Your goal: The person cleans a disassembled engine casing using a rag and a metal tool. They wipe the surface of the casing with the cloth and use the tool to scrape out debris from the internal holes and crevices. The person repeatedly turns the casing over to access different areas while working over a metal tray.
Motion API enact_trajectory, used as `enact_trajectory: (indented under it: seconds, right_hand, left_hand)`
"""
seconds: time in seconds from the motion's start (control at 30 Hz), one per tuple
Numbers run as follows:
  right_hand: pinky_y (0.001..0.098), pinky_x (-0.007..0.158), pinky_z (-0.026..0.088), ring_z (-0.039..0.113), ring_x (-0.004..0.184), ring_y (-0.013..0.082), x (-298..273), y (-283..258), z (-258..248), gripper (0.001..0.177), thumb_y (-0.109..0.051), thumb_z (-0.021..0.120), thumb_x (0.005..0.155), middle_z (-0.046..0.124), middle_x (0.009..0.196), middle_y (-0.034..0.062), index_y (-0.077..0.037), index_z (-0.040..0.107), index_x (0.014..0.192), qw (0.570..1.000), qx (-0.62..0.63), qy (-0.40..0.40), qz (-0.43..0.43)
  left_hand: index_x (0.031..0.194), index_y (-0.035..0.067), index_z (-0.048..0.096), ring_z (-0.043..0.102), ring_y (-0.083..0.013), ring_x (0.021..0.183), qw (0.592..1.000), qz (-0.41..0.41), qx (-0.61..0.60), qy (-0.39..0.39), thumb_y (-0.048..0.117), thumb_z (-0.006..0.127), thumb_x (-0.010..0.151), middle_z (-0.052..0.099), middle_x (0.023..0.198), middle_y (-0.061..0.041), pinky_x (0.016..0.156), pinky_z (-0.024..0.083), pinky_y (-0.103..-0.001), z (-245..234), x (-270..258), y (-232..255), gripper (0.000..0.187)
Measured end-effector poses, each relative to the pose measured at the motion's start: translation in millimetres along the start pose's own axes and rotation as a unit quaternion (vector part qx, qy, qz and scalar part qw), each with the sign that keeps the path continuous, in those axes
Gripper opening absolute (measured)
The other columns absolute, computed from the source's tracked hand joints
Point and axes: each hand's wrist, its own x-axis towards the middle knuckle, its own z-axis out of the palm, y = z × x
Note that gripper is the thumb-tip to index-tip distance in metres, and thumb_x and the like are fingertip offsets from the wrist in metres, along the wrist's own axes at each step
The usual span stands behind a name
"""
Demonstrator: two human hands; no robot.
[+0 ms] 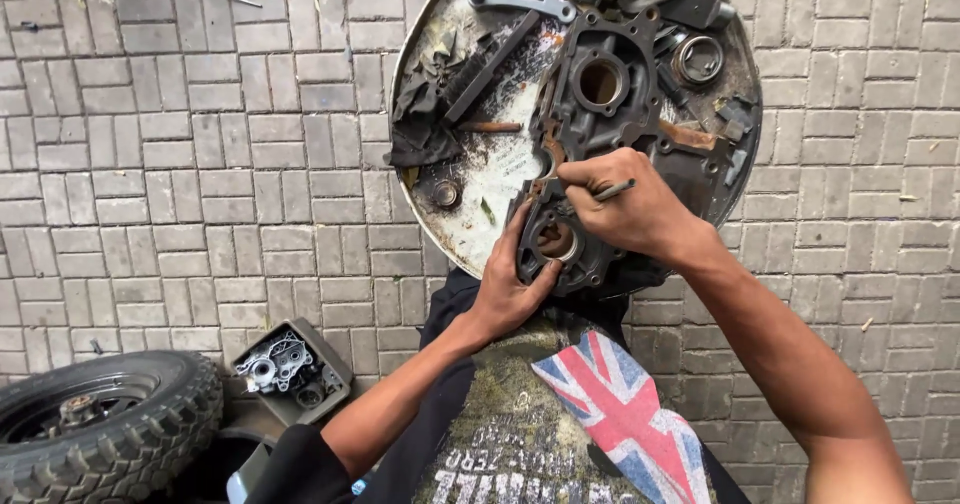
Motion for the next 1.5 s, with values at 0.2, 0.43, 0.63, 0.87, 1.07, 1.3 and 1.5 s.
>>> enact_trajectory:
  seconds: [0.2,0.43,0.63,0.87,1.07,1.3,1.5]
  right_hand:
    - [0.0341,0.055,0.053,0.072,0.066,0.0342,0.3,40.4,32.6,0.034,0.008,0.056,0.082,0.068,0.065,0.0127,-0.014,0.079,0.093,0.997,0.018,0.059,-0.043]
    - [0.0448,0.061,0.057,0.074,0.068,0.0282,-12.7,48.4,29.5,0.049,0.009,0.051,0.078,0.072,0.070,0.0151,-0.011,0.081,0.111,0.997,0.062,0.035,-0.009]
    - [0.0375,0.062,0.056,0.071,0.093,0.0312,-2.9,38.2,26.8,0.048,0.006,0.050,0.079,0.075,0.082,0.0179,-0.015,0.083,0.106,0.996,0.054,0.068,-0.004]
    - [0.0502,0.061,0.056,0.069,0.087,0.0465,-1.2,47.6,35.4,0.044,0.008,0.053,0.081,0.076,0.086,0.0181,-0.013,0.081,0.109,0.998,0.004,0.033,-0.055]
    - [0.0336,0.051,0.053,0.063,0.056,0.0155,4.5,25.8,1.6,0.047,0.007,0.046,0.080,0.070,0.066,0.0144,-0.011,0.081,0.106,0.995,0.097,-0.009,0.034]
    - [0.0209,0.041,0.047,0.066,0.044,0.0138,-1.9,23.9,21.6,0.029,0.007,0.046,0.078,0.061,0.047,0.0072,-0.010,0.066,0.066,0.985,0.143,0.072,0.063]
    - [0.0265,0.041,0.052,0.066,0.042,0.0187,-11.3,-16.0,-0.5,0.029,0.006,0.042,0.079,0.061,0.046,0.0144,-0.004,0.064,0.063,0.977,0.180,0.060,0.094]
  left_hand:
    - [0.156,0.001,0.033,0.056,-0.0509,0.124,1.000,-0.006,0.006,0.000,0.029,0.073,0.091,0.054,0.131,-0.031,0.101,0.049,-0.058,0.2,-0.7,-1.2,0.082]
    - [0.157,0.003,0.031,0.055,-0.0512,0.125,1.000,-0.005,-0.006,0.002,0.029,0.072,0.093,0.053,0.133,-0.030,0.102,0.049,-0.059,3.4,-2.2,-3.1,0.081]
    - [0.157,0.001,0.031,0.056,-0.0545,0.121,1.000,-0.006,-0.012,0.006,0.029,0.071,0.093,0.054,0.127,-0.033,0.099,0.049,-0.061,2.8,0.5,3.1,0.080]
    - [0.156,0.003,0.034,0.058,-0.0493,0.122,1.000,-0.011,-0.016,0.008,0.030,0.073,0.091,0.056,0.129,-0.031,0.100,0.051,-0.056,2.1,-2.4,0.0,0.080]
    - [0.156,0.000,0.032,0.057,-0.0506,0.123,1.000,0.010,-0.016,0.005,0.029,0.072,0.093,0.055,0.131,-0.031,0.102,0.049,-0.059,2.7,-0.4,1.3,0.079]
    - [0.155,0.000,0.036,0.056,-0.0476,0.126,1.000,0.015,-0.007,0.012,0.029,0.073,0.091,0.056,0.134,-0.029,0.105,0.047,-0.056,3.8,-2.0,-4.3,0.079]
    - [0.156,0.003,0.035,0.058,-0.0470,0.124,1.000,0.005,-0.002,0.012,0.032,0.072,0.091,0.057,0.132,-0.027,0.103,0.048,-0.055,4.2,-1.7,-2.5,0.080]
